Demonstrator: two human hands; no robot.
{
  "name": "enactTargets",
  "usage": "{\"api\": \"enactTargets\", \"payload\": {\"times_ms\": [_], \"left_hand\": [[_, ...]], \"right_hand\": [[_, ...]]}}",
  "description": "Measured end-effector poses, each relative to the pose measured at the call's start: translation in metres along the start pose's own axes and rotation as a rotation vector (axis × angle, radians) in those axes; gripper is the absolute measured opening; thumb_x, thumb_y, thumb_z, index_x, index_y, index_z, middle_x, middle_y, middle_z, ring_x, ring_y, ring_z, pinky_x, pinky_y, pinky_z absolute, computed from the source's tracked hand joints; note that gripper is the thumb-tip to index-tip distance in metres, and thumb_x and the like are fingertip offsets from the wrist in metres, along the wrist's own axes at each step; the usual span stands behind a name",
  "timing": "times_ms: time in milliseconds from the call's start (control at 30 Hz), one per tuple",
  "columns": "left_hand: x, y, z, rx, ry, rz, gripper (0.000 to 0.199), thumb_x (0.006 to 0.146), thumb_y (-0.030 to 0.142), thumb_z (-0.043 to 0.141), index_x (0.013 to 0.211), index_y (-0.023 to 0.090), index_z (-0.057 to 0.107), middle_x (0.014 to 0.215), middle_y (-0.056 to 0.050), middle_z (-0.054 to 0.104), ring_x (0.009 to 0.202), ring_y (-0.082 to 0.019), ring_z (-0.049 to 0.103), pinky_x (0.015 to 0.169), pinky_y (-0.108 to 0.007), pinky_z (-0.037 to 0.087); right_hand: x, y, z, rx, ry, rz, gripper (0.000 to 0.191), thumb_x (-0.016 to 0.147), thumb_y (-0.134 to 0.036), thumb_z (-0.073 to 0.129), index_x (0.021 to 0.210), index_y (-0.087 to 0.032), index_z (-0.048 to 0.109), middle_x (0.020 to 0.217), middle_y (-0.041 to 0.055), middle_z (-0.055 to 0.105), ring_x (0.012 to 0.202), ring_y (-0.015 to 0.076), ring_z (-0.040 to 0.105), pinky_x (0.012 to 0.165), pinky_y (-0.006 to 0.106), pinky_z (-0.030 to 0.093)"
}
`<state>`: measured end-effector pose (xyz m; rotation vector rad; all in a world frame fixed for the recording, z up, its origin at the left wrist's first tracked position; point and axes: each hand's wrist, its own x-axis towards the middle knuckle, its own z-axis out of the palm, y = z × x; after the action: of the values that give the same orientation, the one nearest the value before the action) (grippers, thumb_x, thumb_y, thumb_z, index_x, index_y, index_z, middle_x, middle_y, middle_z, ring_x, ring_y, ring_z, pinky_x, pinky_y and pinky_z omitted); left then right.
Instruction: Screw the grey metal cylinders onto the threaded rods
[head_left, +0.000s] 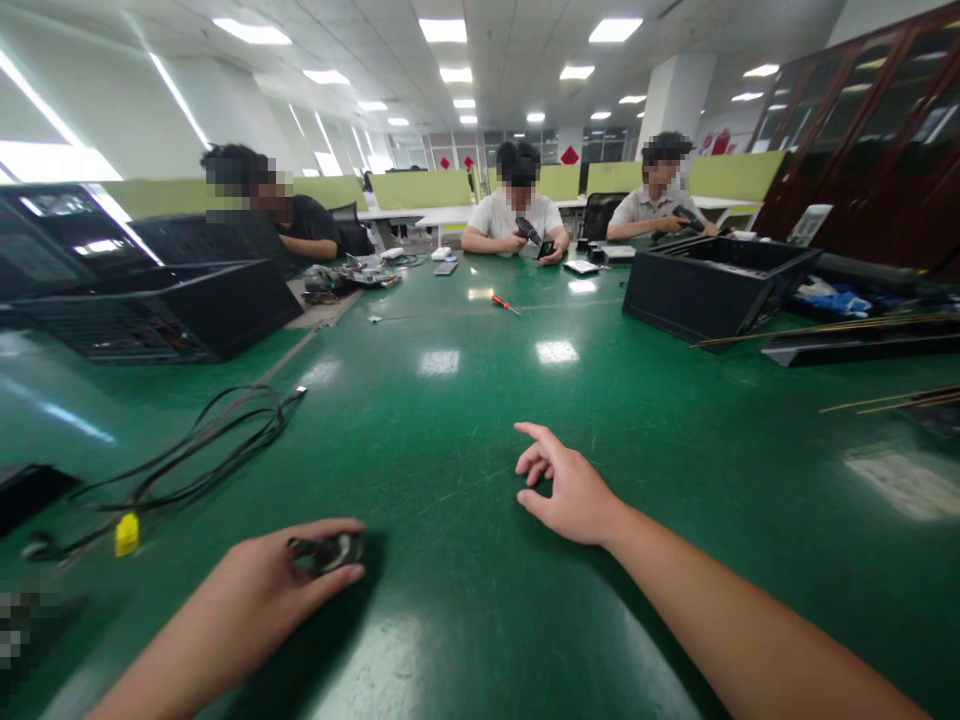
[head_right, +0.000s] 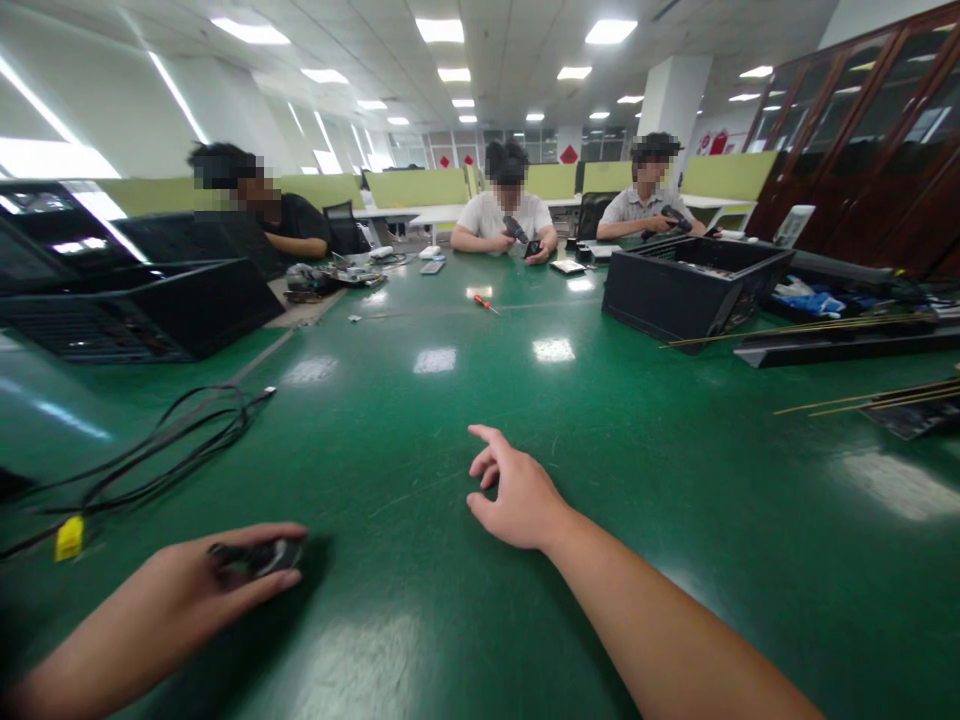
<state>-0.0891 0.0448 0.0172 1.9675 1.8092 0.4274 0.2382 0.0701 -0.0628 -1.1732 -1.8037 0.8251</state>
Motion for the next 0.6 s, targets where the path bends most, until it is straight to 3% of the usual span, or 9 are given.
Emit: {"api": "enactTargets", "payload": {"times_ms": [100,233,367,600], "left_hand": [[0.025,0.049,0.037,-0.003,-0.098,0.248,0.034,0.070,0.040,0.075,0.101,0.025,0.075,0.088,-0.002,0.076,0.081,-0.023,0.069,0.074,-0.030,0.052],[0.043,0.097,0.073,-0.052,-0.125,0.428,0.026,0.073,0.024,0.069,0.098,0.025,0.072,0.081,0.001,0.073,0.072,-0.019,0.066,0.067,-0.027,0.048],[0.042,0.097,0.087,-0.153,-0.138,0.447,0.024,0.075,0.019,0.066,0.098,0.023,0.068,0.085,0.002,0.071,0.075,-0.017,0.063,0.070,-0.027,0.045],[0.040,0.079,0.093,-0.303,-0.118,0.388,0.023,0.078,0.027,0.069,0.101,0.022,0.068,0.085,0.000,0.070,0.077,-0.018,0.060,0.072,-0.029,0.045]], "right_hand": [[-0.002,-0.003,-0.002,0.036,-0.007,-0.042,0.079,0.072,-0.011,0.068,0.141,-0.028,0.034,0.105,0.0011,0.062,0.082,0.0138,0.062,0.078,0.030,0.048],[-0.003,-0.006,-0.003,0.033,0.036,-0.069,0.067,0.067,-0.003,0.060,0.128,-0.026,0.042,0.108,0.0025,0.061,0.084,0.0145,0.062,0.073,0.028,0.047],[-0.003,-0.007,-0.002,-0.025,0.063,-0.063,0.059,0.062,0.003,0.052,0.114,-0.025,0.047,0.105,0.0013,0.061,0.083,0.0143,0.060,0.074,0.027,0.048],[-0.006,-0.013,-0.003,-0.080,0.022,-0.070,0.045,0.064,-0.002,0.060,0.103,-0.024,0.053,0.098,0.0009,0.062,0.086,0.0181,0.059,0.078,0.030,0.048]]}}
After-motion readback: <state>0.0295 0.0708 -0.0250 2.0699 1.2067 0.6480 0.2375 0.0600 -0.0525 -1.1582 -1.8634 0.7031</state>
